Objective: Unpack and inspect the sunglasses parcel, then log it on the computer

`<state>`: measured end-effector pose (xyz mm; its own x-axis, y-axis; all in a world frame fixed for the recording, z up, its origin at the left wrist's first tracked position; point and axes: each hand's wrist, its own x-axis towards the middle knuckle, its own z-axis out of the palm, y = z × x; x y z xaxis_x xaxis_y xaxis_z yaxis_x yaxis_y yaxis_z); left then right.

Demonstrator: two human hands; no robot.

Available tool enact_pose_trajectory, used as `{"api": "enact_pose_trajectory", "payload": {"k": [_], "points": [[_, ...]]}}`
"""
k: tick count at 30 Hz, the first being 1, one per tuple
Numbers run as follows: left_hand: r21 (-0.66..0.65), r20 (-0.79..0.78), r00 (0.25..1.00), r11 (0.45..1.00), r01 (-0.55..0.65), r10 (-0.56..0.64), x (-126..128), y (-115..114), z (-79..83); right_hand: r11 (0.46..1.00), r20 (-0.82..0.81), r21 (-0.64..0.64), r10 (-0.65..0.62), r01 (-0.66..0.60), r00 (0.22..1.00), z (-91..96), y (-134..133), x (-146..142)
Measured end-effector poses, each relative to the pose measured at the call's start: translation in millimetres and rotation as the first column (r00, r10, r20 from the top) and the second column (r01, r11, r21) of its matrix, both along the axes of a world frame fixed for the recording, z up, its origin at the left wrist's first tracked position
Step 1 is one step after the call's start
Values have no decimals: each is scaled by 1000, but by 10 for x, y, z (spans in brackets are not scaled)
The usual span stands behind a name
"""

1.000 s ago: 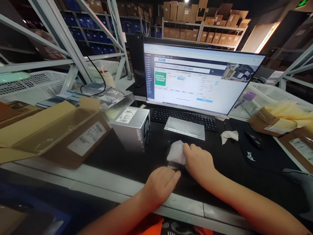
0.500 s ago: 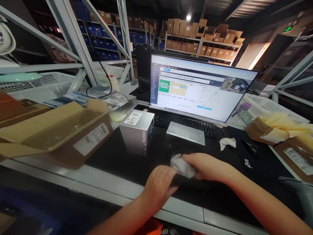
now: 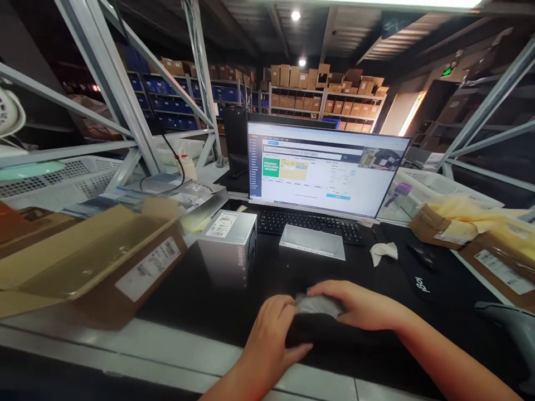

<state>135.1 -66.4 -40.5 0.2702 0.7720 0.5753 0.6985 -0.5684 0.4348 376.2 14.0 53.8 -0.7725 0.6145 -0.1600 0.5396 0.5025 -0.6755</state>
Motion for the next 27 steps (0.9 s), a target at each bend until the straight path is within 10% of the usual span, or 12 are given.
{"api": "enact_pose_trajectory", "payload": {"k": [6,14,21,27], "points": [[47,-117,989,994,100,-94,-24,27,-128,942,14,166,-300,293,954,-170,-231,2],[42,-150,988,998,44,-37,-74,15,-51,970,-80,59,-232,237,969,112,-443,348],[31,-52,993,994,104,-102,62,-82,70,966,117,192,-198,174,973,-90,-579,313],[-88,-58,973,972,218,-224,134,-120,178,995,99,50,-92,87,991,-7,-593,263]]}}
